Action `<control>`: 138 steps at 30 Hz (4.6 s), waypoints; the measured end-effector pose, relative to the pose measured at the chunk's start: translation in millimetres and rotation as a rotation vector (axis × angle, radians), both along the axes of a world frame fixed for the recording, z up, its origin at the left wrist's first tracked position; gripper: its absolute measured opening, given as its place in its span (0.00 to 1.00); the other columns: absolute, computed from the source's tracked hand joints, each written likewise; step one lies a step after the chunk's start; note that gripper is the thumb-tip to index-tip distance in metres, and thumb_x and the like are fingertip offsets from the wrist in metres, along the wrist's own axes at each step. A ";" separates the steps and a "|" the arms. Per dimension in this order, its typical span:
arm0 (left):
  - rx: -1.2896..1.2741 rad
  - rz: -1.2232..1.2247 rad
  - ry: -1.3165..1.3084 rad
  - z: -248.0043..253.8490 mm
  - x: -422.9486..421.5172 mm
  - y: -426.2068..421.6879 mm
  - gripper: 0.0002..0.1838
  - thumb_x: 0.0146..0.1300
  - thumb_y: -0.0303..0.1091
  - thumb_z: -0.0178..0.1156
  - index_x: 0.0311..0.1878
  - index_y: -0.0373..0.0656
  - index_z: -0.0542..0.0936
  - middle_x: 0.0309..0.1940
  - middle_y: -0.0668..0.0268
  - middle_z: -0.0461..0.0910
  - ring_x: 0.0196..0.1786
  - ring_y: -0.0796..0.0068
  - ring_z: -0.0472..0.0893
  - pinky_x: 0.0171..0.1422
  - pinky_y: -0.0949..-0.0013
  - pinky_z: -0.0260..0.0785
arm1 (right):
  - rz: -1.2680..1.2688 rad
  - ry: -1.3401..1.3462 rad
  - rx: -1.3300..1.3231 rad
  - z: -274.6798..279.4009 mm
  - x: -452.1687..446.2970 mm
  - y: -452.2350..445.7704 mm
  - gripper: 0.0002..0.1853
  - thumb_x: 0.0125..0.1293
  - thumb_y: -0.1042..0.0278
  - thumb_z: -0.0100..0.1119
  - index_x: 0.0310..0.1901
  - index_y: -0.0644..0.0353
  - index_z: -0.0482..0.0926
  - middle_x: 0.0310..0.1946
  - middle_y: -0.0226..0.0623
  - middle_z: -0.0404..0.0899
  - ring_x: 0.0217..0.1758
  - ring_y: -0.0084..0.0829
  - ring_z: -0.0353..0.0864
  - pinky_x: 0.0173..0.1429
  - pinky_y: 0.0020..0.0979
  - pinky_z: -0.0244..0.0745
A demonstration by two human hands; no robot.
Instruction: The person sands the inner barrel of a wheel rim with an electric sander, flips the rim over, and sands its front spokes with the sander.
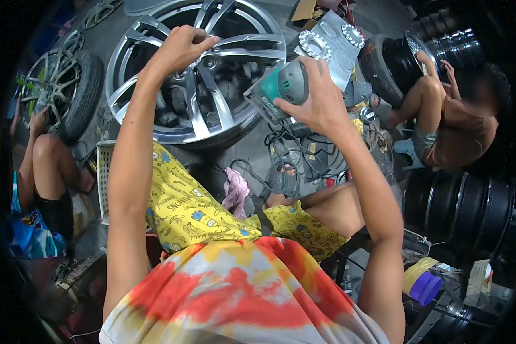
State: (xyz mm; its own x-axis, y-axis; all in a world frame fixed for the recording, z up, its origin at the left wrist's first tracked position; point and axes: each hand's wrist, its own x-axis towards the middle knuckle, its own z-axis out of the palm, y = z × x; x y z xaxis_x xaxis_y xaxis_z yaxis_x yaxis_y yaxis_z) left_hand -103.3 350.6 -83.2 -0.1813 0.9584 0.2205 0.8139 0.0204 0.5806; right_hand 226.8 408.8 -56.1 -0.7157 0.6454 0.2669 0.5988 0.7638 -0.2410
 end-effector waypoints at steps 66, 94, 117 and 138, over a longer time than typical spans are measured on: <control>0.214 -0.201 -0.134 17.8 185.4 134.1 0.37 0.83 0.55 0.40 0.34 0.37 0.89 0.32 0.38 0.84 0.42 0.30 0.83 0.54 0.41 0.74 | -0.154 0.225 -0.080 -16.5 -0.9 52.7 0.40 0.53 0.58 0.82 0.65 0.69 0.77 0.70 0.53 0.73 0.51 0.64 0.87 0.58 0.54 0.85; 0.305 -0.200 -0.212 5.7 160.6 128.7 0.33 0.83 0.52 0.44 0.38 0.30 0.83 0.29 0.39 0.82 0.39 0.32 0.82 0.49 0.47 0.73 | -0.143 0.108 -0.003 -4.9 -21.1 40.5 0.45 0.48 0.55 0.85 0.65 0.72 0.77 0.72 0.58 0.71 0.49 0.64 0.88 0.56 0.54 0.87; 0.027 -0.192 0.216 -42.0 33.5 89.5 0.28 0.80 0.57 0.53 0.53 0.36 0.84 0.53 0.45 0.85 0.59 0.41 0.83 0.64 0.48 0.74 | -0.296 0.471 -0.175 -45.2 9.6 -70.1 0.44 0.50 0.43 0.85 0.63 0.56 0.74 0.51 0.44 0.75 0.51 0.54 0.84 0.51 0.53 0.82; 0.094 -0.092 0.270 -102.8 36.7 85.6 0.58 0.54 0.77 0.70 0.67 0.28 0.74 0.60 0.45 0.79 0.65 0.44 0.78 0.72 0.47 0.69 | -0.328 0.497 -0.181 -46.3 12.7 -13.2 0.47 0.49 0.46 0.87 0.66 0.61 0.73 0.54 0.49 0.75 0.58 0.55 0.81 0.59 0.51 0.79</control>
